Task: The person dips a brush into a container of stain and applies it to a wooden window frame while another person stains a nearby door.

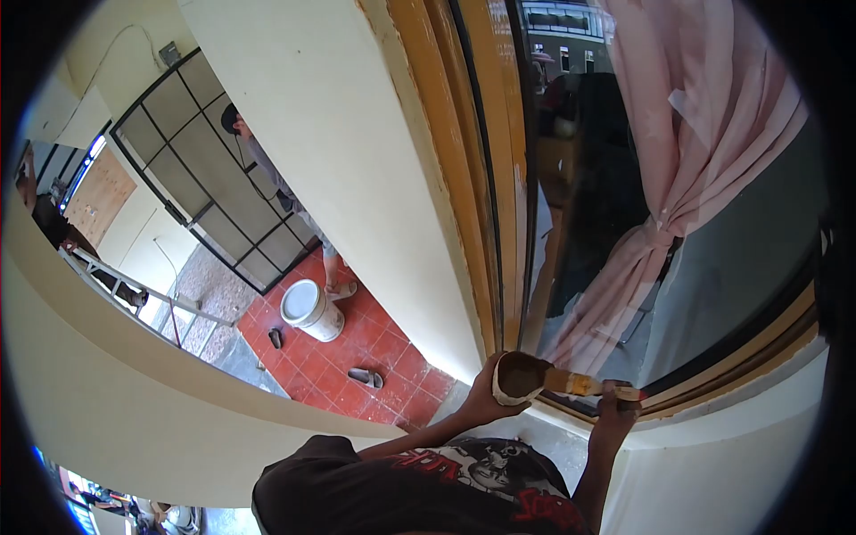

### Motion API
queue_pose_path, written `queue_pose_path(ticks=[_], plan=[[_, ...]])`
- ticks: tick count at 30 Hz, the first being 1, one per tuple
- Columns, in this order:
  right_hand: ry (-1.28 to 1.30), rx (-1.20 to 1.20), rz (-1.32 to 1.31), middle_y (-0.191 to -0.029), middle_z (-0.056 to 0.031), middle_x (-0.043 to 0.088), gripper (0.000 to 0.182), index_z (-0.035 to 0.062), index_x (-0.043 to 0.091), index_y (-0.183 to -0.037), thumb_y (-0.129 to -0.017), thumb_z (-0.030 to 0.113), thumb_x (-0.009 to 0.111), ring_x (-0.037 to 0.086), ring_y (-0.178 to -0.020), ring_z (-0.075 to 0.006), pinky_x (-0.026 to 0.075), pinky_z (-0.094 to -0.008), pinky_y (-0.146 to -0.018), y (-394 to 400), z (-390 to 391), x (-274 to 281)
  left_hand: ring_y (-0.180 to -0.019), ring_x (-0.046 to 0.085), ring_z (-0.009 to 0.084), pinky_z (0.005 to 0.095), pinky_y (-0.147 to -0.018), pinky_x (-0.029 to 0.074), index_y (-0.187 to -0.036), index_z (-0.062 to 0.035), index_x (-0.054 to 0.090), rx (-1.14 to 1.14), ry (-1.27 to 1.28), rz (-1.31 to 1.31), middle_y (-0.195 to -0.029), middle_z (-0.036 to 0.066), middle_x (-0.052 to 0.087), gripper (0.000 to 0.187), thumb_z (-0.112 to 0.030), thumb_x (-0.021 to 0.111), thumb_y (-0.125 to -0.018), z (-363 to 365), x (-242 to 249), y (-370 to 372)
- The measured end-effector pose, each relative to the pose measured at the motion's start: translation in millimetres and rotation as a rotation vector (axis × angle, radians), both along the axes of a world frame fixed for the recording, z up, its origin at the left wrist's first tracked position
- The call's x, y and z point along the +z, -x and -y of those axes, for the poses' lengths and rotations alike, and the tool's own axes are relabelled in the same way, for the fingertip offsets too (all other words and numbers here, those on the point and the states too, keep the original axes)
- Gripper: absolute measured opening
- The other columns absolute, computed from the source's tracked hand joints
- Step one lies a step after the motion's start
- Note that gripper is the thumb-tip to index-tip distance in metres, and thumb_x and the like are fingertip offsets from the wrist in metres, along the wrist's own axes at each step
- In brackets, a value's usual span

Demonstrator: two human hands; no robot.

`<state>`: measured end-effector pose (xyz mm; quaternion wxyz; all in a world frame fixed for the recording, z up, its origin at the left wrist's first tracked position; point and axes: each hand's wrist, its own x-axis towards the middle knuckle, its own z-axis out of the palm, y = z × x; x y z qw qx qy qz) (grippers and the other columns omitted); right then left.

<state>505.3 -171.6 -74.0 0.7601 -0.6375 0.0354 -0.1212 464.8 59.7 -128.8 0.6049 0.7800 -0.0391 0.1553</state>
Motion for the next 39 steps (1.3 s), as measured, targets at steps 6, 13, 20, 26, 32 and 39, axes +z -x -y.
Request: queue_pose_path(ticks=[6,13,20,26,32,39], plan=[[0.004,0.012,-0.061,-0.073,0.0051,0.05,0.017,0.0054,0.062,-0.092,-0.091,0.017,0.075,0.036,-0.053,-0.0033,0.026,-0.0238,-0.047,-10.5,-34.6,-2.2,-0.127,0.051,0.0249,0.0407,-0.107,0.042,-0.14,-0.0031,0.035,0.053,-0.023,0.015,-0.133,0.013,0.051,0.099,-0.021,0.095,-0.063,-36.1,9.3,8.5],[-0.291,-0.069,0.234,-0.076,0.0052,0.053,0.014,0.0064,0.064,-0.096,-0.093,0.017,0.073,0.039,-0.058,-0.0008,0.028,-0.0194,-0.049,-50.5,-121.3,94.5,-0.124,0.054,0.0253,0.0401,-0.104,0.045,-0.135,-0.0034,0.037,0.117,-0.038,-0.064,-0.13,0.014,0.053,0.091,-0.015,0.093,-0.064,-81.2,27.3,31.7],[-0.41,-0.171,0.739,-0.09,-0.0016,0.069,0.014,0.002,0.071,-0.097,-0.091,0.013,0.077,0.061,-0.081,-0.0048,0.047,-0.0188,-0.069,-96.1,-181.6,205.2,-0.12,0.059,0.024,0.0384,-0.102,0.049,-0.135,-0.0025,0.042,0.151,-0.102,-0.025,-0.129,0.015,0.058,0.086,-0.012,0.091,-0.066,-103.5,41.4,44.6],[-0.398,-0.137,0.844,-0.089,-0.0031,0.07,0.016,-0.0014,0.072,-0.099,-0.089,0.01,0.077,0.062,-0.075,-0.0046,0.047,-0.017,-0.064,-107.6,-197.7,242.1,-0.116,0.061,0.0232,0.0375,-0.099,0.051,-0.131,-0.0025,0.049,0.226,-0.129,-0.069,-0.125,0.013,0.061,0.079,-0.015,0.092,-0.065,-112.6,38.0,51.0],[-0.143,-0.176,0.877,-0.086,-0.008,0.07,0.015,-0.0022,0.072,-0.096,-0.087,0.008,0.079,0.066,-0.076,-0.0076,0.053,-0.0216,-0.064,-110.7,-200.7,217.4,-0.114,0.062,0.0227,0.0374,-0.098,0.051,-0.131,-0.0024,0.05,0.185,-0.131,-0.073,-0.123,0.012,0.061,0.078,-0.016,0.091,-0.066,-116.0,36.1,45.5],[-0.077,-0.267,0.967,-0.085,-0.0093,0.07,0.015,-0.0014,0.073,-0.095,-0.085,0.007,0.08,0.068,-0.071,-0.0127,0.054,-0.0243,-0.063,-100.8,-190.5,233.8,-0.117,0.061,0.0227,0.0367,-0.1,0.05,-0.133,-0.0026,0.048,0.173,-0.095,-0.056,-0.126,0.012,0.06,0.08,-0.014,0.091,-0.067,-111.5,44.8,45.8]])
